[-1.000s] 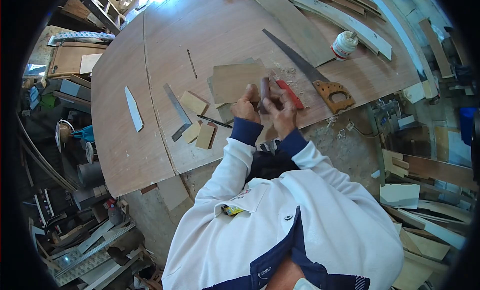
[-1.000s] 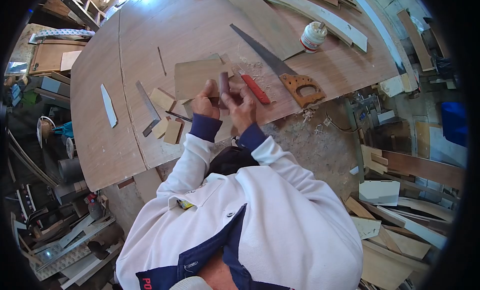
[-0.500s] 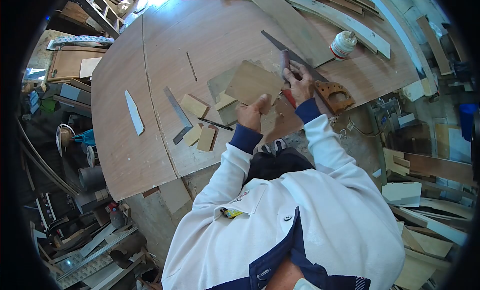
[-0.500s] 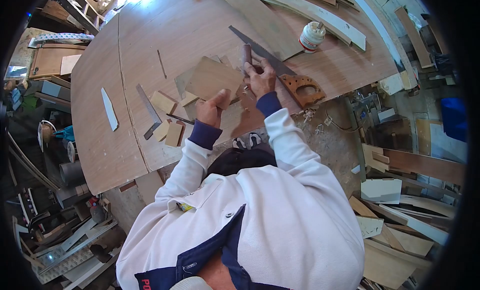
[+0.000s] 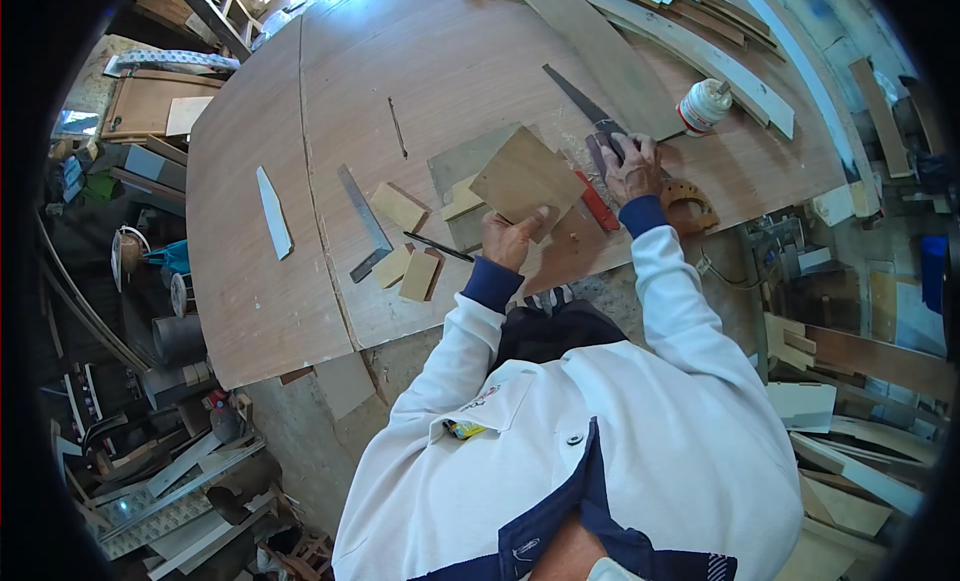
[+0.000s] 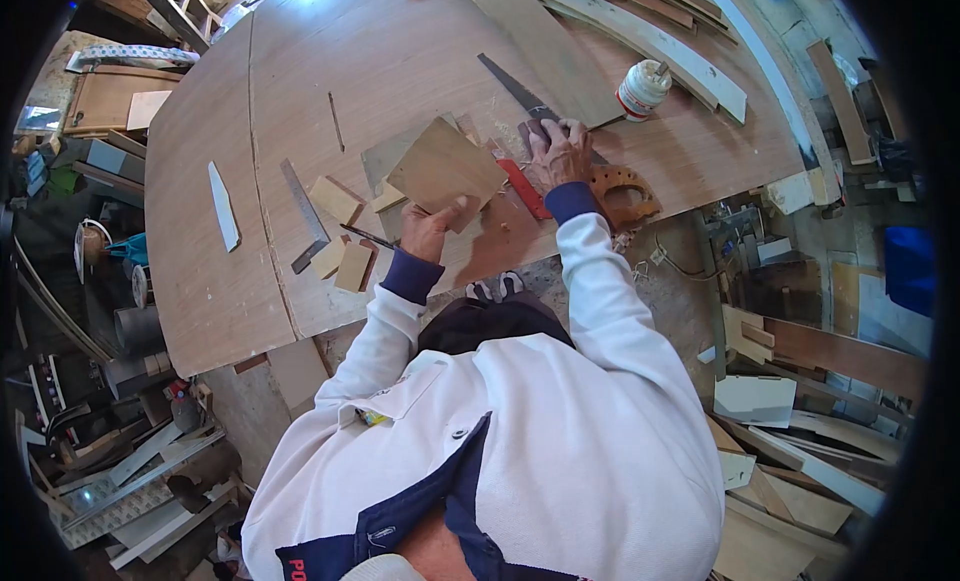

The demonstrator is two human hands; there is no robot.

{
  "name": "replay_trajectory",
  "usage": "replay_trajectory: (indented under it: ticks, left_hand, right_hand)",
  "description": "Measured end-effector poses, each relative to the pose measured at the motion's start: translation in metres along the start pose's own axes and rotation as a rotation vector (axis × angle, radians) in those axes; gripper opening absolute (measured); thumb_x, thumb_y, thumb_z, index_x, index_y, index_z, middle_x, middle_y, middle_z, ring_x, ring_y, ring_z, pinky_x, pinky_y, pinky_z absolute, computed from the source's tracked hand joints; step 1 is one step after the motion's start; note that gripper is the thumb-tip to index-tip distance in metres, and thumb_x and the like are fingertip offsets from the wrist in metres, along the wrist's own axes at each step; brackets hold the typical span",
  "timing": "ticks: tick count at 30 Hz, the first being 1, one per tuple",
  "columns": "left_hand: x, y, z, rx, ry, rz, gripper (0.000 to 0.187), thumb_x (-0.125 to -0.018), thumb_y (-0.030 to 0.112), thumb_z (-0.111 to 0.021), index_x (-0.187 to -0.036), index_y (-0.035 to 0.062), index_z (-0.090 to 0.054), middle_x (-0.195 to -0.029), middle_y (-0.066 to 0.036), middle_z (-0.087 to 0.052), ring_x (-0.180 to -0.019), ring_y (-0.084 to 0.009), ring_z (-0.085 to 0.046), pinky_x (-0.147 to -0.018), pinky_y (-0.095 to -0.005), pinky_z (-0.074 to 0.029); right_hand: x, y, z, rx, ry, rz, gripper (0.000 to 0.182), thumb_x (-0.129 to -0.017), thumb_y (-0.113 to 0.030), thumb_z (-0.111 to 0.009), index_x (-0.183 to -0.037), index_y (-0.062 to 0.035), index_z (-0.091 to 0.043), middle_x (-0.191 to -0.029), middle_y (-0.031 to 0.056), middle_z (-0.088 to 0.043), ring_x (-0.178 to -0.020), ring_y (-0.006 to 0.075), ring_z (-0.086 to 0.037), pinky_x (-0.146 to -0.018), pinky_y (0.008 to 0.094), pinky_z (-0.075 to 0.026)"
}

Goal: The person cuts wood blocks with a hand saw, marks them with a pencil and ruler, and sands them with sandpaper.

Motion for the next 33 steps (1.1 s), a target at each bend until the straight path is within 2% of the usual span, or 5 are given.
replay_trajectory:
  ticks: [6, 13, 19, 24, 33]
  left_hand:
    - [0.0, 0.002, 0.002, -0.082, -0.138, 0.019, 0.023, -0.081, 0.006, -0.071, -0.102, -0.001, -0.066, -0.094, -0.008, -0.07, -0.08, -0.0125, -0.064, -0.071, -0.0273, -0.051]
    - [0.004, 0.027, 0.0, 0.001, 0.035, -0.127, 0.019, -0.085, 0.009, -0.067, -0.101, 0.0004, -0.066, -0.092, -0.005, -0.07, -0.079, -0.0118, -0.063, -0.073, -0.0275, -0.05]
    - [0.005, 0.033, 0.01, -0.356, 0.073, -0.24, 0.019, -0.085, 0.01, -0.066, -0.102, 0.0, -0.065, -0.09, -0.012, -0.07, -0.077, -0.0203, -0.066, -0.07, -0.0315, -0.051]
    - [0.003, 0.037, 0.013, -0.675, 0.047, -0.329, 0.025, -0.08, 0.012, -0.066, -0.103, 0.0029, -0.064, -0.085, -0.021, -0.067, -0.078, -0.0371, -0.065, -0.07, -0.0392, -0.05]
    - [-0.004, 0.058, 0.021, -1.225, -0.106, -0.389, 0.027, -0.078, 0.018, -0.064, -0.102, 0.0054, -0.066, -0.083, -0.021, -0.066, -0.08, -0.0396, -0.063, -0.072, -0.0471, -0.049]
  right_hand:
    - [0.013, -0.044, 0.014, -1.001, -0.631, -0.179, 0.03, -0.091, -0.025, -0.061, -0.108, -0.0003, -0.065, -0.099, 0.0092, -0.066, -0.088, 0.0157, -0.061, -0.08, 0.0295, -0.049]
    - [0.049, -0.05, -0.013, -1.29, -0.562, -0.282, 0.025, -0.088, -0.011, -0.064, -0.109, 0.0022, -0.064, -0.097, 0.0032, -0.067, -0.082, 0.0083, -0.059, -0.076, 0.0248, -0.049]
    - [0.05, -0.074, 0.026, -0.925, -0.241, -0.215, 0.042, -0.082, -0.005, -0.062, -0.123, -0.0066, -0.056, -0.108, 0.0095, -0.061, -0.095, 0.021, -0.06, -0.083, 0.0324, -0.049]
    - [0.049, -0.093, 0.048, -0.381, -0.263, 0.303, 0.051, -0.075, -0.001, -0.057, -0.125, -0.0112, -0.053, -0.126, 0.014, -0.043, -0.116, 0.0348, -0.043, -0.099, 0.0441, -0.037]
    - [0.086, -0.025, -0.011, 0.113, -0.379, -0.112, 0.043, -0.076, -0.019, -0.067, -0.115, -0.0115, -0.05, -0.116, 0.0117, -0.046, -0.114, 0.033, -0.046, -0.085, 0.0489, -0.048]
Point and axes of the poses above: each hand's wrist, its own x-axis away from the middle knuckle, its own z-axis out of the back of the hand, y = z × x, the point moved 4 cm from there along -x, towards the middle knuckle
